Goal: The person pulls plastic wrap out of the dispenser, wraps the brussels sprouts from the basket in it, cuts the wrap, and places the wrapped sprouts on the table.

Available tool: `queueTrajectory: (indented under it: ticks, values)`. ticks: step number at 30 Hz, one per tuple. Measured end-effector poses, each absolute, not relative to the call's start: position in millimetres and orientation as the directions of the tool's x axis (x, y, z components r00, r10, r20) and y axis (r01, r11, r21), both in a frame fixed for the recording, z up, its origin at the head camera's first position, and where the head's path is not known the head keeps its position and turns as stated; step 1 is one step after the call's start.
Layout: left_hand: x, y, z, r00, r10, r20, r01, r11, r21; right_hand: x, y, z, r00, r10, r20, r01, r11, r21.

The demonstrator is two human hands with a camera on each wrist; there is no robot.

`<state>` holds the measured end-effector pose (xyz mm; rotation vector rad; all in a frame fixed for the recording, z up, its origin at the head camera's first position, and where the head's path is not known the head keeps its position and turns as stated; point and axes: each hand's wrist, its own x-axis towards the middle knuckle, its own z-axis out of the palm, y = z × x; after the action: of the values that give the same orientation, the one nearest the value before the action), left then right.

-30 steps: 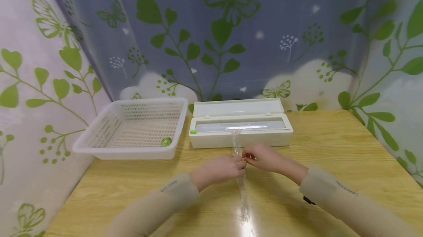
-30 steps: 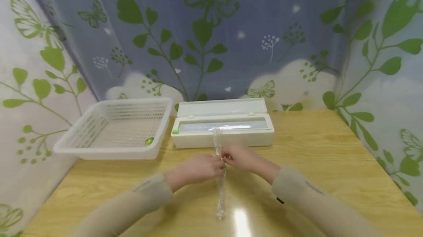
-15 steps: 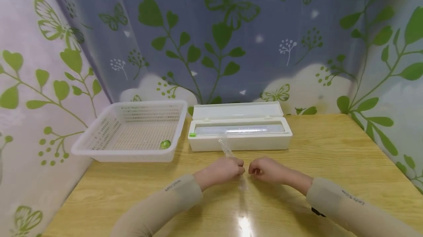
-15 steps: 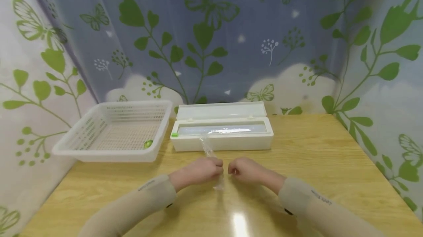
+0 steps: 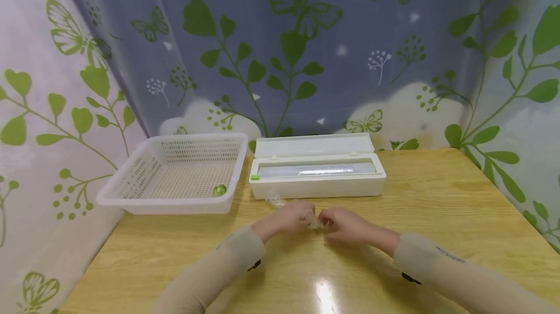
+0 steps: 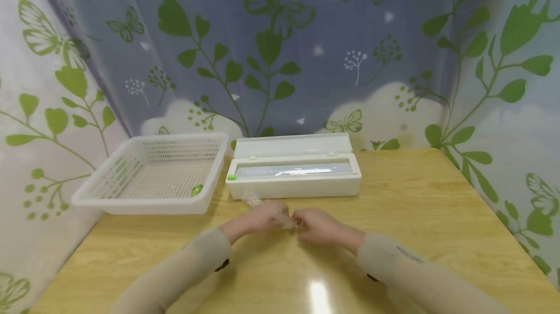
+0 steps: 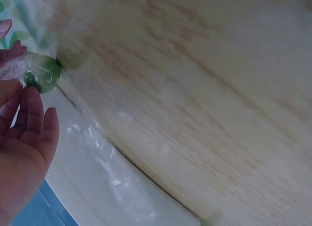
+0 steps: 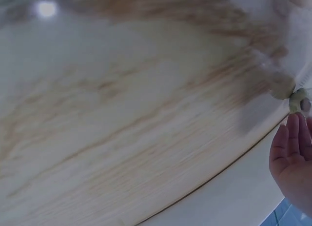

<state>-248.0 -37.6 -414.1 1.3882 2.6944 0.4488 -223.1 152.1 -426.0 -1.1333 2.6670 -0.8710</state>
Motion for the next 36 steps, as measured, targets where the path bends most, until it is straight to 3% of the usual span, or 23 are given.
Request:
queueTrajectory:
  ticks: [3, 9, 16, 18, 24, 26, 30, 36]
  values:
    - [-254, -42, -412, -0.549, 0.828, 0.116, 0.816, 0.501, 0.289, -226, 146, -424, -0.741, -0.659, 0.126, -0.589, 0.548, -0.594]
    - [-263, -46, -414, -0.518, 0.836, 0.183, 0.807, 0.406, 0.430, -239, 138, -426, -0.794, -0.594, 0.125, -0.507, 0.535, -0.676]
    - [-269, -42, -418, -0.462, 0.859, 0.220, 0.827, 0.327, 0.458, -252, 137, -421, -0.796, -0.599, 0.089, -0.496, 0.561, -0.663]
    - [-269, -41, -418, -0.478, 0.854, 0.206, 0.816, 0.344, 0.465, -253, 137, -418, -0.799, -0.598, 0.064, -0.486, 0.580, -0.654]
    - [-264, -37, -417, -0.626, 0.770, 0.124, 0.694, 0.478, 0.538, -257, 136, -417, -0.795, -0.606, 0.032, -0.469, 0.581, -0.665]
    - [-262, -35, -416, -0.650, 0.750, 0.123, 0.681, 0.503, 0.532, -258, 137, -419, -0.786, -0.618, 0.028, -0.471, 0.568, -0.675]
    - [-255, -32, -419, -0.676, 0.729, 0.106, 0.655, 0.528, 0.541, -257, 138, -425, -0.766, -0.643, 0.000, -0.463, 0.552, -0.694]
    - [-252, -31, -420, -0.646, 0.759, 0.080, 0.668, 0.511, 0.542, -256, 140, -430, -0.744, -0.665, -0.057, -0.438, 0.551, -0.711]
